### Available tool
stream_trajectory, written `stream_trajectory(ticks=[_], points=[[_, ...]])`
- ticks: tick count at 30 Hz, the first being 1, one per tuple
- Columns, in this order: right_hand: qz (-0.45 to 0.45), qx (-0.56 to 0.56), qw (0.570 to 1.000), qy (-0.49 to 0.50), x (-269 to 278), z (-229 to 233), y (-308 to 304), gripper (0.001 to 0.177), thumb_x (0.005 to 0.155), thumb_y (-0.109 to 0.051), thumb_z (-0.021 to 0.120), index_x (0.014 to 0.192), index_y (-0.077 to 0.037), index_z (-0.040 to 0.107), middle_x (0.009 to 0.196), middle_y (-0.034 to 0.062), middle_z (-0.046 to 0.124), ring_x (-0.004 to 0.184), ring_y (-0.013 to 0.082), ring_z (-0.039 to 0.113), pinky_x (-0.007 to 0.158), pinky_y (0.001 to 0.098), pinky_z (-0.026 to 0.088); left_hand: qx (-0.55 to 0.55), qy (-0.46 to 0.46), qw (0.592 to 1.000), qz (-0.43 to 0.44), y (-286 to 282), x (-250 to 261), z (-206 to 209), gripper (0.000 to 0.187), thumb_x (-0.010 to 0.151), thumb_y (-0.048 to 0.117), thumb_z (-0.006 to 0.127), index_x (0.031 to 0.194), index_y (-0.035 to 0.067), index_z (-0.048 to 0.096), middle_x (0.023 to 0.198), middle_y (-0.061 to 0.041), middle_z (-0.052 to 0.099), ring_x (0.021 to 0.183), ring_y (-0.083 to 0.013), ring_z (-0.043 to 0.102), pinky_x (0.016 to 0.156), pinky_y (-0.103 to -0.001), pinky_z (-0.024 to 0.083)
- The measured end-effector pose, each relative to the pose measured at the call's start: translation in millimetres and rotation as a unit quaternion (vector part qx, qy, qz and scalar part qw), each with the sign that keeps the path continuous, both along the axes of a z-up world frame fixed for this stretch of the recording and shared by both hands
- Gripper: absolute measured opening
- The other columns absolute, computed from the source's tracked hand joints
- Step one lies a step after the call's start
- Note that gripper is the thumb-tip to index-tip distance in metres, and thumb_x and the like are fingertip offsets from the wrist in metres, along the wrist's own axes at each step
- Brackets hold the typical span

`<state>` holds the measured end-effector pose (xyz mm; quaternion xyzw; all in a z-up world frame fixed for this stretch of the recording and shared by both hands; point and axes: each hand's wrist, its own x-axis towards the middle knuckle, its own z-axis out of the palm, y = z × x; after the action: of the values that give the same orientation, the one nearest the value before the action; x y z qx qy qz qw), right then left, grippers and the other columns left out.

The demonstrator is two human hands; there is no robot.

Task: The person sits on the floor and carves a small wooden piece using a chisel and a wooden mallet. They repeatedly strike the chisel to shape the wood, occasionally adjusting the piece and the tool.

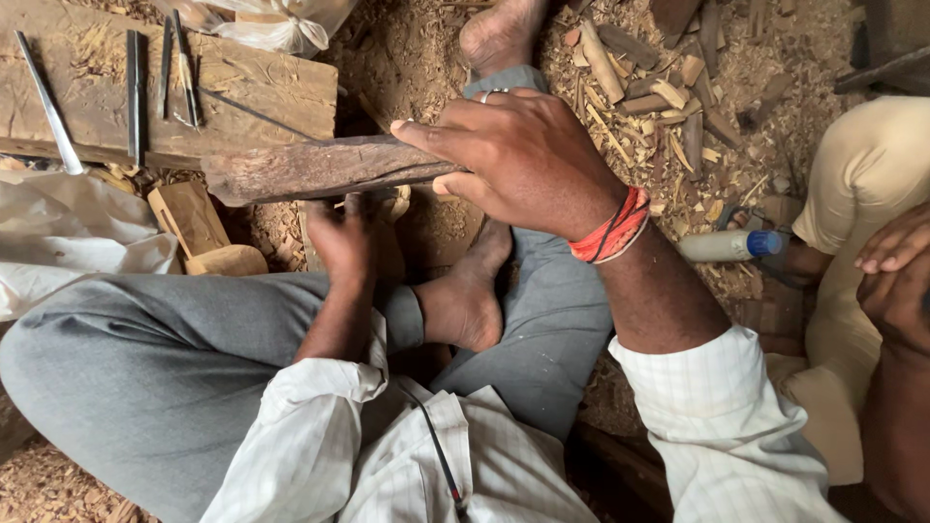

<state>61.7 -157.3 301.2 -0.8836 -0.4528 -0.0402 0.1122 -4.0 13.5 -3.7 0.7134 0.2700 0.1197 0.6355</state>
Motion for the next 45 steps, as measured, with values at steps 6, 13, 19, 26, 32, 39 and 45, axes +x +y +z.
stream_trajectory(ticks=[6,13,19,26,32,39,45], points=[[-0.019,-0.003,1.000,0.010,-1.1,-3.7,-8.4,0.061,0.087,-0.031,0.084,0.144,-0.022,0.065,0.106,0.0029,0.072,0.090,0.0220,0.069,0.081,0.0395,0.056,0.119,0.020,0.977,-0.176,11.0,12.7,39.2,0.017,0.096,0.013,0.074,0.102,-0.002,0.067,0.094,-0.020,0.074,0.084,-0.0318,0.073,0.075,-0.039,0.057],[-0.176,0.177,0.961,0.122,-49.7,-44.7,-53.1,0.055,0.096,-0.024,0.080,0.145,-0.007,0.060,0.115,0.0112,0.073,0.098,0.0194,0.070,0.086,0.0311,0.057,0.259,-0.152,0.889,-0.346,40.2,34.5,99.7,0.013,0.096,0.014,0.073,0.101,0.004,0.068,0.097,-0.018,0.074,0.084,-0.0376,0.072,0.071,-0.045,0.056],[-0.333,0.476,0.750,0.315,-127.2,-115.5,-85.6,0.054,0.101,-0.017,0.073,0.147,0.006,0.056,0.125,0.0113,0.070,0.106,0.0122,0.067,0.095,0.0261,0.054,0.352,-0.188,0.811,-0.427,30.3,52.8,112.0,0.019,0.095,0.016,0.069,0.110,0.004,0.068,0.101,-0.019,0.072,0.082,-0.0397,0.070,0.068,-0.048,0.055],[-0.398,0.579,0.640,0.311,-163.6,-143.2,-120.0,0.052,0.101,-0.015,0.069,0.148,0.004,0.056,0.103,0.0049,0.070,0.087,0.0094,0.063,0.080,0.0238,0.053,0.361,-0.140,0.802,-0.455,18.8,50.0,120.2,0.014,0.099,0.020,0.069,0.099,0.006,0.067,0.092,-0.015,0.072,0.078,-0.0356,0.071,0.068,-0.046,0.057],[-0.411,0.611,0.612,0.289,-168.6,-150.4,-125.2,0.052,0.101,-0.017,0.067,0.148,0.002,0.056,0.103,0.0050,0.070,0.085,0.0105,0.063,0.080,0.0247,0.052,0.365,-0.147,0.814,-0.428,18.5,53.3,135.9,0.013,0.098,0.020,0.069,0.101,0.008,0.068,0.096,-0.013,0.074,0.081,-0.0331,0.072,0.069,-0.045,0.057],[-0.406,0.609,0.618,0.288,-168.3,-150.1,-120.6,0.052,0.100,-0.015,0.068,0.148,0.003,0.056,0.102,0.0037,0.068,0.086,0.0105,0.063,0.079,0.0245,0.052,0.445,-0.135,0.752,-0.467,7.7,59.9,124.0,0.020,0.098,0.023,0.066,0.111,0.009,0.070,0.102,-0.015,0.074,0.074,-0.0354,0.072,0.063,-0.046,0.058],[-0.390,0.597,0.642,0.281,-170.6,-146.3,-118.6,0.053,0.101,-0.014,0.069,0.149,0.004,0.055,0.103,0.0020,0.067,0.088,0.0089,0.060,0.082,0.0238,0.051,0.428,-0.099,0.763,-0.475,13.5,56.4,124.6,0.021,0.100,0.028,0.066,0.106,0.008,0.068,0.095,-0.017,0.073,0.079,-0.0393,0.071,0.067,-0.050,0.056]])
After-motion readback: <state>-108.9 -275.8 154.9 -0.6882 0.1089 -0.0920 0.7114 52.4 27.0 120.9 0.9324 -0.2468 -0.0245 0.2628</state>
